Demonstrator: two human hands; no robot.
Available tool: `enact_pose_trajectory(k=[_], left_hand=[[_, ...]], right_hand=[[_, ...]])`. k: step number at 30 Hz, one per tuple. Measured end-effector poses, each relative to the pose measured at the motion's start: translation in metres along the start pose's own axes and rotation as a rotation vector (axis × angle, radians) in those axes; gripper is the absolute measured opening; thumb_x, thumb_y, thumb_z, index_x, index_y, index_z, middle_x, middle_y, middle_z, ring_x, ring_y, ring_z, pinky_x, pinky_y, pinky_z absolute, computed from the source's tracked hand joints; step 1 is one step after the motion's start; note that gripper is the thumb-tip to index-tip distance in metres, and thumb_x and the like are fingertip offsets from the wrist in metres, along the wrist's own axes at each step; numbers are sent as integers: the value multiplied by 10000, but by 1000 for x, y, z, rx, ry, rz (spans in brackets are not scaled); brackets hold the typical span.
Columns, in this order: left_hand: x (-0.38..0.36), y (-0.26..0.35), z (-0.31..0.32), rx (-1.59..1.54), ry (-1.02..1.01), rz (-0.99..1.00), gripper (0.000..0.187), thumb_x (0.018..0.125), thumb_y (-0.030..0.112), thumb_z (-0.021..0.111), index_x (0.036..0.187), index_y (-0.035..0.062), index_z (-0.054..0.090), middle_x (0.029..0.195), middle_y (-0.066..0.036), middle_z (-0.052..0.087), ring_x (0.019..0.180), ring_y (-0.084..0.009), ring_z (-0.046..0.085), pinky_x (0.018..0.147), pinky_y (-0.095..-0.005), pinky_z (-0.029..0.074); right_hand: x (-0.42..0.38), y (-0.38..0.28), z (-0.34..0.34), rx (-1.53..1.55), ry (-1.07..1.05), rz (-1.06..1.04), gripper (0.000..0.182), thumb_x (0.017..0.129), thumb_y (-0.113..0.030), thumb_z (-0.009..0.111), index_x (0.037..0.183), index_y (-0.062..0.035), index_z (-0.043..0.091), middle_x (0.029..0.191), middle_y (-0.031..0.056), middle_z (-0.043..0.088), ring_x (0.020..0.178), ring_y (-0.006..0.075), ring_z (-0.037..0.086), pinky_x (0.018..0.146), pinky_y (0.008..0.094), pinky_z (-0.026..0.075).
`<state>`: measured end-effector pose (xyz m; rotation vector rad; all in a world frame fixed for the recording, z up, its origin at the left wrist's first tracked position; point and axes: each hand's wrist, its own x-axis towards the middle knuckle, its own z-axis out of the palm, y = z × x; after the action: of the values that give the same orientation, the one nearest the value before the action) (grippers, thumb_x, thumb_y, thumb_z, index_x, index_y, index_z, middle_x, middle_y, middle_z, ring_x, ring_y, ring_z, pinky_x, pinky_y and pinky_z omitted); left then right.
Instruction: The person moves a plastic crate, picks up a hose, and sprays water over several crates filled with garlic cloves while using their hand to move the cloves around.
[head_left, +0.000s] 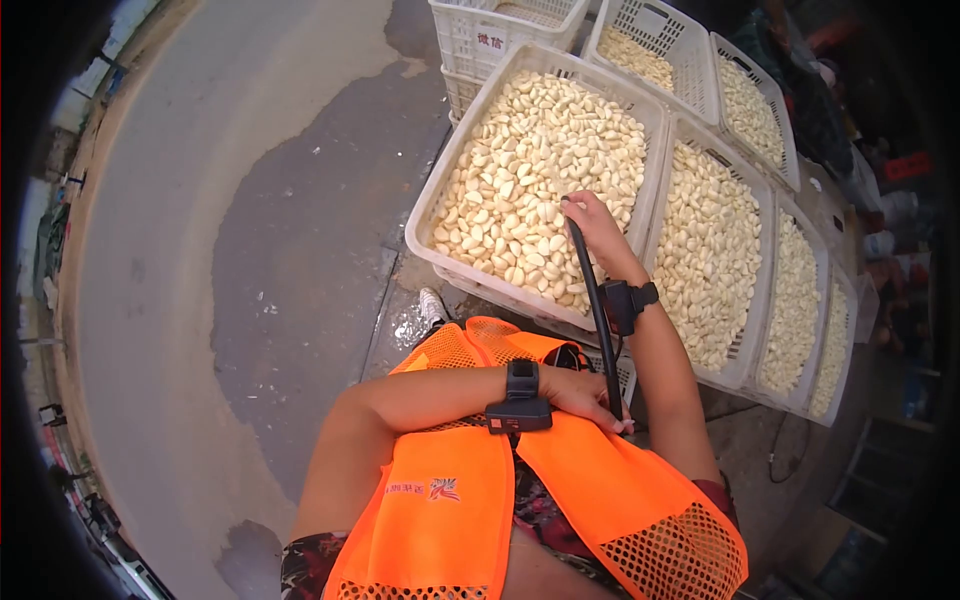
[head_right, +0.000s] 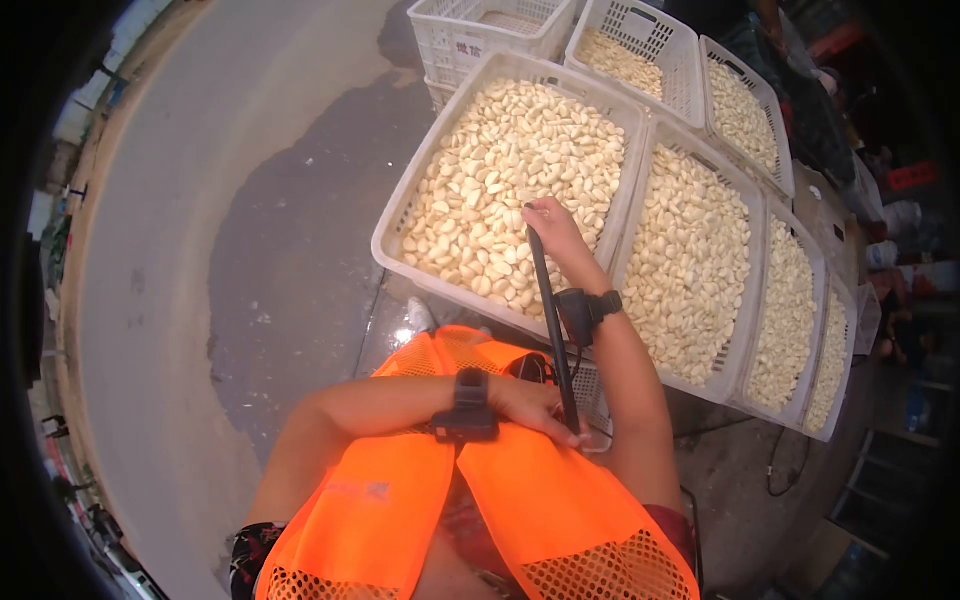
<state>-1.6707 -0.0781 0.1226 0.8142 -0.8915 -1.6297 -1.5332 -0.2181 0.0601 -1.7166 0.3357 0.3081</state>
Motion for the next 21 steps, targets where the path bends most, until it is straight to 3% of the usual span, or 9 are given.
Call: enact_pose_trajectory(k=[6, 13, 21], left_hand=[[-5, 5, 1, 53, 67, -11, 411, 872, 286, 636, 1150, -12, 586, 1075, -79, 637, 1025, -144, 569, 887, -279, 442], [2, -12, -5, 24, 75, 8, 410, 871, 267, 638, 1153, -25, 578, 1051, -74, 638, 995, -126, 567, 876, -265, 441], [7, -11, -2, 8, 34, -9, 373, 860, 246, 651, 1115, -20, 594, 1028, -63, 636, 967, -116, 564, 841, -262, 448]], right_hand=[[5, -9, 20, -26, -116, -44, 341, 887, -315, 560, 1052, -20, 518, 746, 23, 548, 627, 91, 497, 536, 241, 394], [-1, -15, -15, -62, 119, -38, 280, 902, -265, 553, 1054, -33, 512, 700, -3, 519, 585, 77, 497, 515, 212, 401], [-2, -9, -16, -22, 86, -79, 322, 884, -299, 570, 1049, -25, 530, 722, 17, 561, 608, 83, 508, 522, 229, 399]])
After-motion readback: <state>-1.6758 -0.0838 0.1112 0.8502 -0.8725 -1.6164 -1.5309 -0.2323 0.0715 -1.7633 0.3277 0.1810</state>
